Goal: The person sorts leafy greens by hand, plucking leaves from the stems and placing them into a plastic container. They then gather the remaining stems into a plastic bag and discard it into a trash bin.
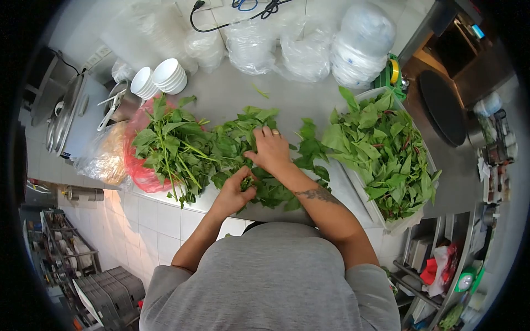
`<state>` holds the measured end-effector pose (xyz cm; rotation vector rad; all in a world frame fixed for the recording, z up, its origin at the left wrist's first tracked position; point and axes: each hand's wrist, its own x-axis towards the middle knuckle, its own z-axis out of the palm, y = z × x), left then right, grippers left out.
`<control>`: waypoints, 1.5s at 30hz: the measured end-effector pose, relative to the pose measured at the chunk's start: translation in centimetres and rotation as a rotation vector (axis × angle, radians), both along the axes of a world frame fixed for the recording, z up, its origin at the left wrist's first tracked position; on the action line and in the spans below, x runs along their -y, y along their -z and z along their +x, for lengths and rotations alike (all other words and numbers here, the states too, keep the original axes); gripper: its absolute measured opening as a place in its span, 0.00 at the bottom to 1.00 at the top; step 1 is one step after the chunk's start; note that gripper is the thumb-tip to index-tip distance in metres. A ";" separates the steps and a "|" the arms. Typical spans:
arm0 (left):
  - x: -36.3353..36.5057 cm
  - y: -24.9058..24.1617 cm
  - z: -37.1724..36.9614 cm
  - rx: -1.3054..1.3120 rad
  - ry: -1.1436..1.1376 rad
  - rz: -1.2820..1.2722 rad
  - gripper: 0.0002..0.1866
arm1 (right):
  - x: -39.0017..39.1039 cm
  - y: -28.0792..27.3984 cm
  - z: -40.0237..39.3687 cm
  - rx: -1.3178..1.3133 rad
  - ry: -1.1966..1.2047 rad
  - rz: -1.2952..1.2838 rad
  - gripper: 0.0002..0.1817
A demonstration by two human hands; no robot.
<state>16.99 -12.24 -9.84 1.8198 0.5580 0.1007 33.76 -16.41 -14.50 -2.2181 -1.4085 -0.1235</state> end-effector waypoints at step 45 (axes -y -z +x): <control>-1.4 0.0 -1.7 -0.076 -0.063 0.079 0.11 | 2.1 -1.0 5.8 -0.503 0.062 0.097 0.13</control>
